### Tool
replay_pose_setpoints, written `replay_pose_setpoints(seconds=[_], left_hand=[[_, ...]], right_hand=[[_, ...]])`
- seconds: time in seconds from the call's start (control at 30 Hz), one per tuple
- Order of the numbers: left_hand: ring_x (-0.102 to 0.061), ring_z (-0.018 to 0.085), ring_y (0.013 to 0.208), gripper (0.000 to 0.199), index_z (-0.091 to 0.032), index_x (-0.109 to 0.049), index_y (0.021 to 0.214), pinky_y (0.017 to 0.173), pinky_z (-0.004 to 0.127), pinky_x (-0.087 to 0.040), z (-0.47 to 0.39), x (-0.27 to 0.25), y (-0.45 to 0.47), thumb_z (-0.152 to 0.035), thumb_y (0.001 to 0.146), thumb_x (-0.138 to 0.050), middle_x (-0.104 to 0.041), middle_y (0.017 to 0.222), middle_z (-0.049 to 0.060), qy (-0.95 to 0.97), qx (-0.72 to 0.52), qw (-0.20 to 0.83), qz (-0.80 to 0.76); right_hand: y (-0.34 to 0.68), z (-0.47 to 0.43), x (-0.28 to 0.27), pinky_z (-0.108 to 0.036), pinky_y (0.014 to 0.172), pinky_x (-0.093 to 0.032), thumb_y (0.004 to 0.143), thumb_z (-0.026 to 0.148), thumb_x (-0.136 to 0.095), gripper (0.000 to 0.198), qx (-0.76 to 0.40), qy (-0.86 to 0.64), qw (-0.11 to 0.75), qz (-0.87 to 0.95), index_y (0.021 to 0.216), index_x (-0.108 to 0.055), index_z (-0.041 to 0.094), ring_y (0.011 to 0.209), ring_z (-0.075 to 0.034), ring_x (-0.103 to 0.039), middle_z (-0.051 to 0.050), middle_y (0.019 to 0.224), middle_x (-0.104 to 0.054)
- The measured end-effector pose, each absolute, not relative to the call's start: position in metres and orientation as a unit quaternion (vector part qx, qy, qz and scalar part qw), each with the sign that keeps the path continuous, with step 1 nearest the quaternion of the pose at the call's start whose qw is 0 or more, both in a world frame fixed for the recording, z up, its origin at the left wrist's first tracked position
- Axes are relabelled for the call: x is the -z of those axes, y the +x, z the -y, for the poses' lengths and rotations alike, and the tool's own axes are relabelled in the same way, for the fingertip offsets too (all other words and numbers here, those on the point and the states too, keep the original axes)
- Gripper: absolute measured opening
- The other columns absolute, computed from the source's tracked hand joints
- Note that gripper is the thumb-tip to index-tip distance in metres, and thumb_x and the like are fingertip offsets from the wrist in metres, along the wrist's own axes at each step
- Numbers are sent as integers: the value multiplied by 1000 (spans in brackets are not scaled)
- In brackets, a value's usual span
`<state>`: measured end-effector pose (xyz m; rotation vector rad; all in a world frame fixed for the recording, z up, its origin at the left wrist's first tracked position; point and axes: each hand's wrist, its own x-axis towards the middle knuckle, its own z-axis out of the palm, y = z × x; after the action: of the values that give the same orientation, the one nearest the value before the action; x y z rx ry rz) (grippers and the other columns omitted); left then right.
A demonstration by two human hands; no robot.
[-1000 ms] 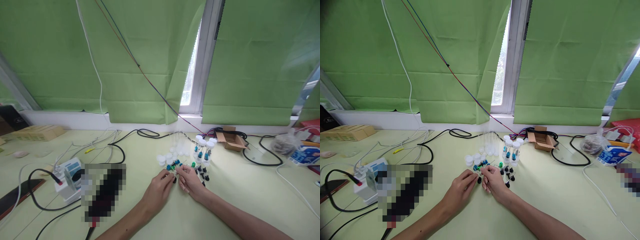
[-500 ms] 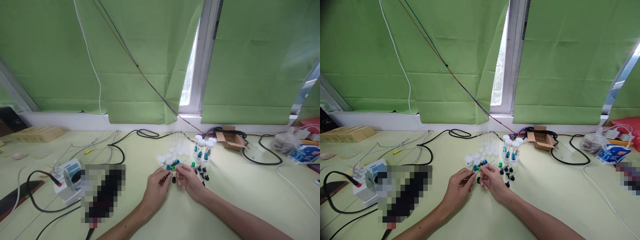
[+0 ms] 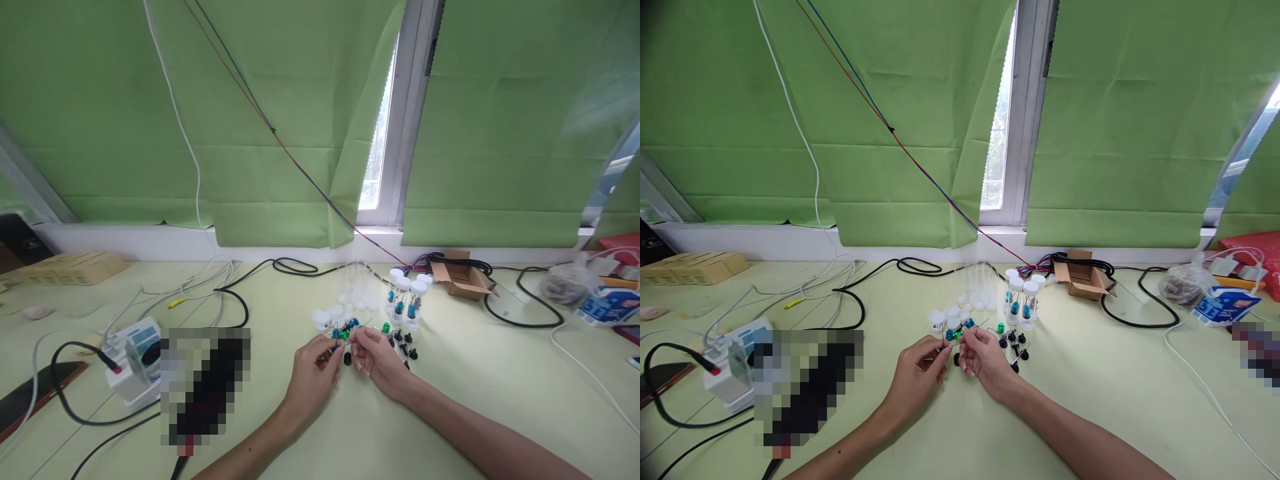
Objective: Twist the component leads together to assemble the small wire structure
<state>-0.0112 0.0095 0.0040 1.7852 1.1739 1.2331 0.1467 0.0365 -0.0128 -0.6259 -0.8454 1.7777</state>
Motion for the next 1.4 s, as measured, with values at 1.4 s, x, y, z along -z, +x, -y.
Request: replay_pose_setpoints(seconds=[1.4], left_hand=[[-57,15,71,21,-19,-68,89,58,23,-45,-2,-13,-13,-24,94,-48,-61,82,5,773,-447,199,-403]], right_hand=[[144,-36,8,-15,28,-29,65,60,-77,49,-724,-306,497,367,71,-56,16,33,-7,-48,6,46,-53]])
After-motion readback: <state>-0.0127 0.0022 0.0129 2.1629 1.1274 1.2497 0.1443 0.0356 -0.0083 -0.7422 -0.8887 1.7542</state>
